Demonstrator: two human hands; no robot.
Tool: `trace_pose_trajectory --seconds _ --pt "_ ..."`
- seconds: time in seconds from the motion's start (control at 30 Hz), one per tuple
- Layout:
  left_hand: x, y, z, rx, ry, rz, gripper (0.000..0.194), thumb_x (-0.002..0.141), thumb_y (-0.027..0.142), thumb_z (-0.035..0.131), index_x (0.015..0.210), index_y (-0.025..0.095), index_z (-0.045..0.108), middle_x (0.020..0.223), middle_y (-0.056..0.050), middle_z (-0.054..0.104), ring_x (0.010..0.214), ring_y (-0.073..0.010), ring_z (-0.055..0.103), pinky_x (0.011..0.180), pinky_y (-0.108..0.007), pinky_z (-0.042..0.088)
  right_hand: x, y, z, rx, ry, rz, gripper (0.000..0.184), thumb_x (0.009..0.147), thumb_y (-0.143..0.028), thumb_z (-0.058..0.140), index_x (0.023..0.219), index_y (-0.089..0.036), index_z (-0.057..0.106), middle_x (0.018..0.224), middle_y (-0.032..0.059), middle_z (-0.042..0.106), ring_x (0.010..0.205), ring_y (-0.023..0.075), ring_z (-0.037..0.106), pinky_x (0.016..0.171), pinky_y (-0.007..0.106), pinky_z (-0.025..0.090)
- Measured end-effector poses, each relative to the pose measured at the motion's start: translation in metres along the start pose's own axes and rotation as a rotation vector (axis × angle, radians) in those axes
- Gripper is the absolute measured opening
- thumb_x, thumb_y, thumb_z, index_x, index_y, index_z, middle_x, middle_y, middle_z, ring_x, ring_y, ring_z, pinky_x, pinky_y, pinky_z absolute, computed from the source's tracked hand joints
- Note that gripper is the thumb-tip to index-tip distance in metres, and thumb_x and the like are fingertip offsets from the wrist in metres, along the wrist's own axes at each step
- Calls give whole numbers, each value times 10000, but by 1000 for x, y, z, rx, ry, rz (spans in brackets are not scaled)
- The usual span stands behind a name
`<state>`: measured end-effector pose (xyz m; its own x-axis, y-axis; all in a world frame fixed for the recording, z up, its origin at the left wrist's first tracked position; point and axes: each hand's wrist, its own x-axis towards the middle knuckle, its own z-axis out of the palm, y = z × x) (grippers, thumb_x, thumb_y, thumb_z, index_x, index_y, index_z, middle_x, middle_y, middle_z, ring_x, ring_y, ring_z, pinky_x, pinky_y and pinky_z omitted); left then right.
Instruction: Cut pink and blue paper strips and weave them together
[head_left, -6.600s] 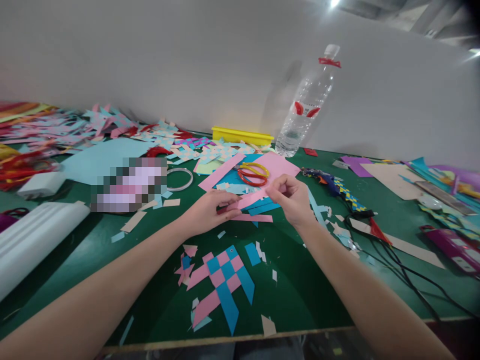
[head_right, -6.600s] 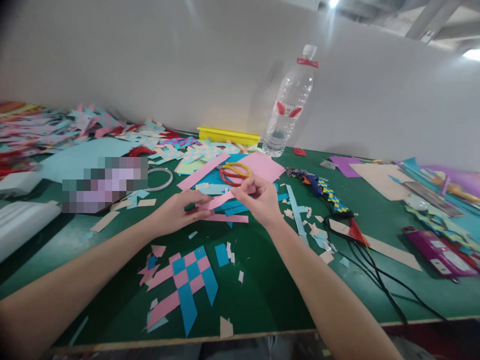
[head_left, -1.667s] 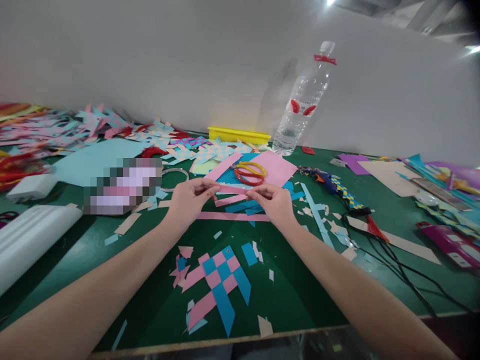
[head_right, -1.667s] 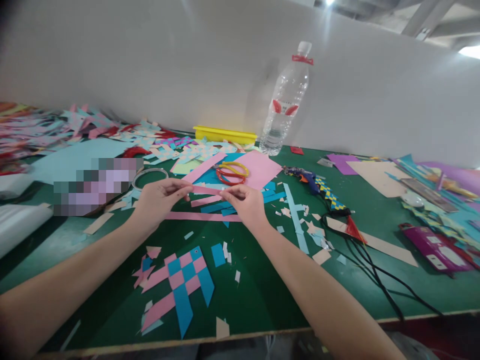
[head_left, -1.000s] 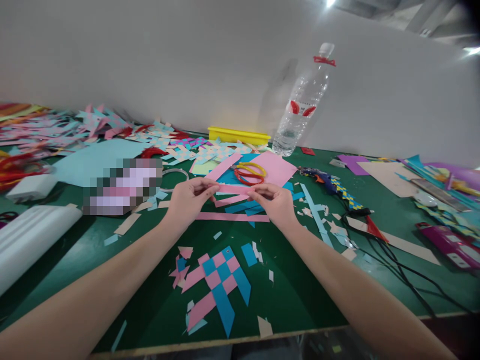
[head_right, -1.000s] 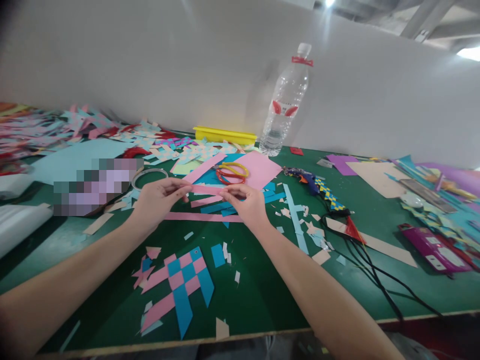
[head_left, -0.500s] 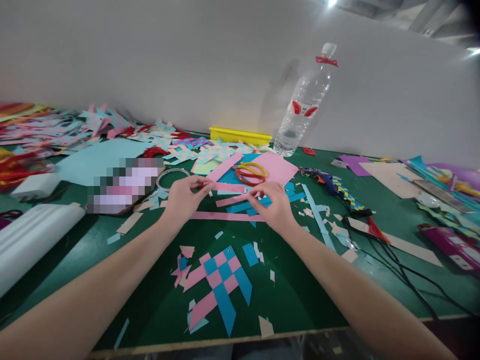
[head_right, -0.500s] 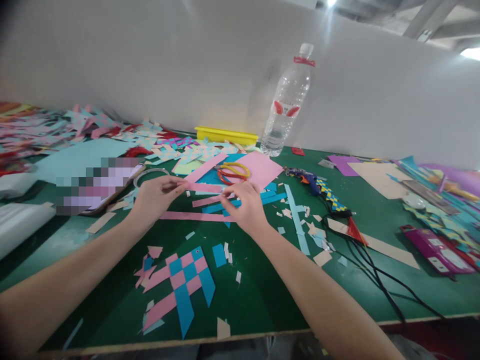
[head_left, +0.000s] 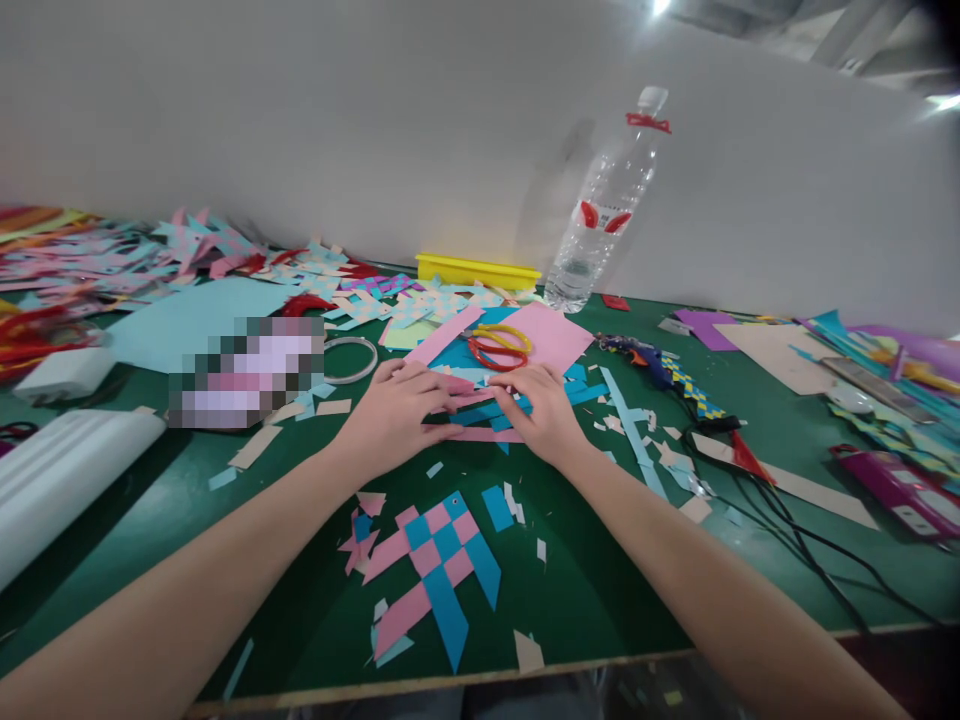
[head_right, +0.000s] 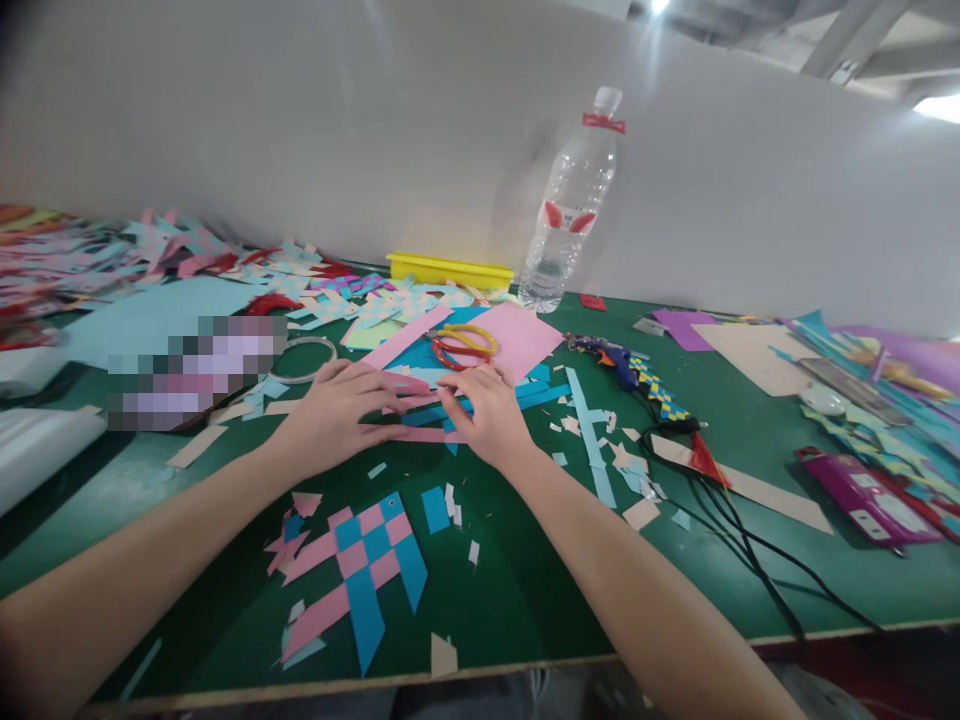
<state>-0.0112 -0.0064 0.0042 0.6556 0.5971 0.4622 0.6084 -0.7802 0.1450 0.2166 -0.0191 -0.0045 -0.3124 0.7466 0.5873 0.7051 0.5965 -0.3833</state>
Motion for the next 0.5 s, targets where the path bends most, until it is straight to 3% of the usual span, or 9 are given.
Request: trace_pose_trajectory --seconds 0.17,0.5 --pt "-2 -5 2 -94 -83 -2 254 798 476 651 847 227 671 1050 -42 693 1056 -259 583 968 -451 306 0 3 1 29 -10 38 199 935 -327 463 918 -231 637 931 29 705 884 201 604 935 403 347" --pt "-1 -5 3 -105 -105 30 240 861 446 588 831 231 688 933 -20 715 996 -238 605 949 -408 324 1 5 1 62 19 55 199 934 -316 455 921 -223 630 930 32 715 885 207 624 914 398 368"
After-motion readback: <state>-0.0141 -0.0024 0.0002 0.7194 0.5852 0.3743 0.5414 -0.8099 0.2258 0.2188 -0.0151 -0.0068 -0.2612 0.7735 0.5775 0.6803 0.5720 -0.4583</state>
